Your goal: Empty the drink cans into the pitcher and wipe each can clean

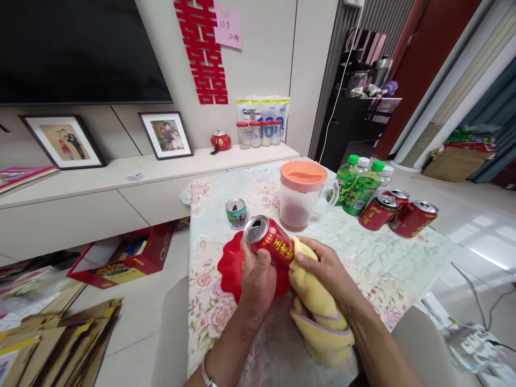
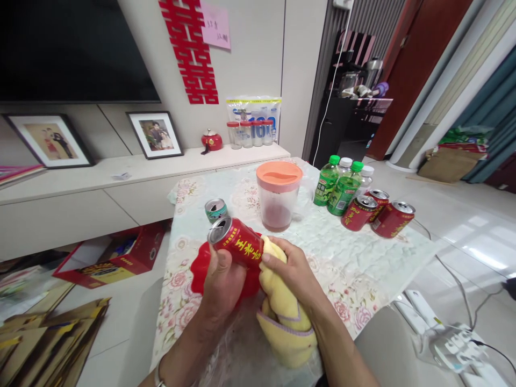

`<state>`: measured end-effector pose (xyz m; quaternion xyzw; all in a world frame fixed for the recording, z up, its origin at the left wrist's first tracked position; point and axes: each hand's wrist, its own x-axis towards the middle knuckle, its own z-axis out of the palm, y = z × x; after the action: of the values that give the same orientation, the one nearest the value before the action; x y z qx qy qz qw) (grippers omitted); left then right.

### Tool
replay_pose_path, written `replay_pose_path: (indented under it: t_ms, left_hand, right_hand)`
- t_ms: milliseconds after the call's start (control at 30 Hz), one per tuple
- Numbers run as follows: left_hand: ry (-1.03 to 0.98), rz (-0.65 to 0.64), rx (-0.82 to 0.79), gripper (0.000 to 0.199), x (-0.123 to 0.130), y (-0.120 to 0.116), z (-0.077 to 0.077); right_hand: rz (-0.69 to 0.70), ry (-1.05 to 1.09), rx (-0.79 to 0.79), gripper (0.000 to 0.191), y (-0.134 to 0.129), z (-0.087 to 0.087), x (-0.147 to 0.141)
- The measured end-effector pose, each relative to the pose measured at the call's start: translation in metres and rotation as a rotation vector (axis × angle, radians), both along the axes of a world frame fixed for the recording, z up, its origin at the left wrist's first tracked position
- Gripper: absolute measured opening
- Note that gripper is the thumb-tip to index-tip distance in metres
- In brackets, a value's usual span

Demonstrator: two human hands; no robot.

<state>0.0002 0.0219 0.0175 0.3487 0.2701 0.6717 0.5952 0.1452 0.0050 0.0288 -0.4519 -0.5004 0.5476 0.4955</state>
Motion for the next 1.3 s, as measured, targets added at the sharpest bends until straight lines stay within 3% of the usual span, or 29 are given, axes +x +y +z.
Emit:
replay_pose_path:
  t_ms: [167, 367, 700, 1000, 1167, 1300]
  left_hand:
    - [-0.066, 0.027, 0.039, 0.066, 0.000, 0.000, 0.003]
    - [-0.059, 0.025, -0.016, 0.081, 0.003, -0.002, 0.009]
    - [-0.071, -0.041, 0.025, 0.079, 0.004, -0.004, 0.001]
    - [-0.038, -0.004, -0.009, 0.079, 0.002, -0.002, 0.003]
    - [-0.046, 0.008, 0.017, 0.087, 0.001, 0.000, -0.006]
    - [-0.008, 0.000, 0.045, 0.082, -0.001, 0.001, -0.016]
  right_hand:
    - [0.108, 0.237, -0.154, 0.053, -0.004, 0.007, -0.007]
    - [0.150, 0.416, -0.270, 0.045, -0.005, 0.002, -0.010]
    - [0.148, 0.438, -0.326, 0.046, -0.007, -0.012, -0.013]
    - [0.085, 0.419, -0.325, 0.041, -0.006, -0.015, -0.013]
    - [0.009, 0.426, -0.330, 0.043, -0.002, -0.017, -0.011]
    - [-0.038, 0.453, -0.320, 0.057, 0.002, -0.018, -0.011]
